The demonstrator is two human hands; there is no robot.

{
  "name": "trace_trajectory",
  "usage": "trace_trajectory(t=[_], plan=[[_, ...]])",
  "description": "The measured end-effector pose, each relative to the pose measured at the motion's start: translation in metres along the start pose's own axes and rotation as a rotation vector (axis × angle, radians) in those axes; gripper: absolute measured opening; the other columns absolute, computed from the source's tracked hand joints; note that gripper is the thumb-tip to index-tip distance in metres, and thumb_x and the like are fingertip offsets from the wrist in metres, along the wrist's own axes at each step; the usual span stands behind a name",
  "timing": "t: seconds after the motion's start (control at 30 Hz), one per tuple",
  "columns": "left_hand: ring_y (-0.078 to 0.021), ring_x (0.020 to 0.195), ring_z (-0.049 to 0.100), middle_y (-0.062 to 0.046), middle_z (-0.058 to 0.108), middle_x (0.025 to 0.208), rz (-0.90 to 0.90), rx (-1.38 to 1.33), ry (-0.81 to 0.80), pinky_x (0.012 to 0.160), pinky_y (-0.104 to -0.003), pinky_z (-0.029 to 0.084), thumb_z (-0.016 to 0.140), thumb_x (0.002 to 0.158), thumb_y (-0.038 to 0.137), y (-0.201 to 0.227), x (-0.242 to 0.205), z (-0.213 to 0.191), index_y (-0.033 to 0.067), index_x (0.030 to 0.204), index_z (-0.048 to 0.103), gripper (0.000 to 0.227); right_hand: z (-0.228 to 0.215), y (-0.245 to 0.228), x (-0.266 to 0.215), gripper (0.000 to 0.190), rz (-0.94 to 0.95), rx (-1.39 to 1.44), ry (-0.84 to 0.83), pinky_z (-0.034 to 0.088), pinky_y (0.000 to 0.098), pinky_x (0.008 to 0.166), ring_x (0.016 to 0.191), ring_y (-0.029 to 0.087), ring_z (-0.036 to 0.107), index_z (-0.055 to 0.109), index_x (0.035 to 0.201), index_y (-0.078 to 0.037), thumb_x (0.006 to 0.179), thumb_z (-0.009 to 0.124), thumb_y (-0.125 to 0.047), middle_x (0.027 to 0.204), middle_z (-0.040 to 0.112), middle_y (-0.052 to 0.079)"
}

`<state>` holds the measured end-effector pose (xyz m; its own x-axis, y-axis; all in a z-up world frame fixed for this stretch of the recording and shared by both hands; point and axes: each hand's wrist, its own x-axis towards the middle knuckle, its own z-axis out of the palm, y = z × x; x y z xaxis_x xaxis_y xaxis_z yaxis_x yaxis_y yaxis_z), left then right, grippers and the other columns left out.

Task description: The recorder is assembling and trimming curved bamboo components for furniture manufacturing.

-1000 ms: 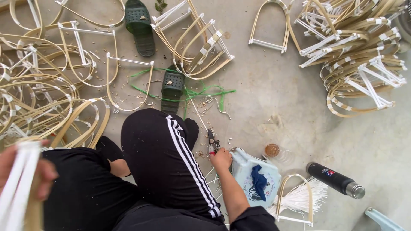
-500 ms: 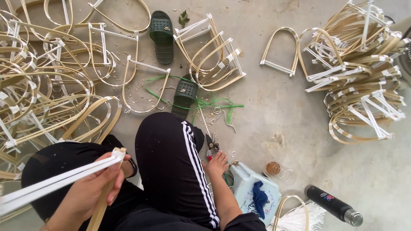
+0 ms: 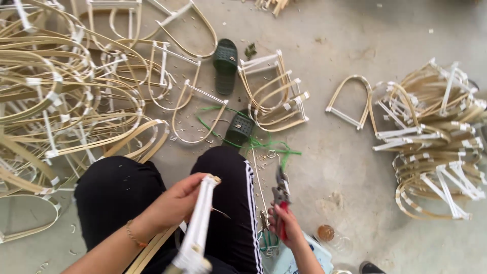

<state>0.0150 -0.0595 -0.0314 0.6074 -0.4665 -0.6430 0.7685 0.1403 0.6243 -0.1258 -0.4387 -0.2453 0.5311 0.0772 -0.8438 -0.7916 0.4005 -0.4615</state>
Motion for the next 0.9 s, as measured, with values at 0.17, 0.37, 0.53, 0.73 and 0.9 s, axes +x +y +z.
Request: trace_trajectory(t=[0.17,0.37,0.53,0.73,0.9], plan=[[-0.0051,0.045,0.048,0.0,0.057,0.07,0.074,0.264,-0.148,0.04,-0.021,0.038,0.049,0.104,0.019,0.029,-0.026,0.016,0.0187,0.141,0.058,0.039,0.098,-0.079,-0.126,0.064,-0.068,-0.082,-0.371,0.059,0.0419,0.076,0.087,0.025,0.067,0.048,0.139,0.0,0.08,0.071,-0.008,0.111,0.062,0.014],[-0.0074,0.047,0.056,0.002,0.066,0.074,0.144,0.458,-0.065,0.046,-0.023,0.048,0.051,0.102,0.017,0.051,-0.064,0.012,0.0131,0.127,0.063,0.027,0.197,-0.11,-0.181,0.095,-0.221,-0.775,-0.557,0.026,0.0325,0.12,0.145,0.018,0.041,0.022,0.159,-0.007,0.08,0.074,-0.001,0.155,0.047,0.01],[-0.0139,0.05,0.057,-0.002,0.066,0.066,0.172,0.674,0.028,0.051,-0.031,0.048,0.051,0.1,0.02,0.051,-0.079,-0.002,0.0187,0.123,0.065,0.027,0.23,-0.116,-0.191,0.096,-0.084,-0.847,-0.33,0.04,0.0319,0.11,0.134,0.02,0.056,0.027,0.159,-0.02,0.076,0.07,0.002,0.143,0.06,0.012],[-0.016,0.057,0.063,-0.002,0.067,0.066,0.226,0.709,0.008,0.057,-0.033,0.051,0.049,0.102,0.023,0.047,-0.079,-0.01,0.0133,0.111,0.063,0.019,0.233,-0.119,-0.188,0.105,-0.901,-1.203,-0.576,0.038,0.0463,0.103,0.128,0.039,0.044,0.028,0.163,-0.009,0.072,0.072,0.019,0.144,0.049,0.028],[-0.0136,0.057,0.059,-0.002,0.065,0.064,0.242,0.647,-0.053,0.056,-0.032,0.048,0.05,0.102,0.02,0.032,-0.066,-0.019,0.0132,0.109,0.064,0.017,0.244,-0.12,-0.189,0.094,-0.009,-1.071,-0.188,0.051,0.0302,0.08,0.087,0.016,0.065,0.029,0.16,-0.028,0.079,0.066,0.005,0.118,0.066,0.009]])
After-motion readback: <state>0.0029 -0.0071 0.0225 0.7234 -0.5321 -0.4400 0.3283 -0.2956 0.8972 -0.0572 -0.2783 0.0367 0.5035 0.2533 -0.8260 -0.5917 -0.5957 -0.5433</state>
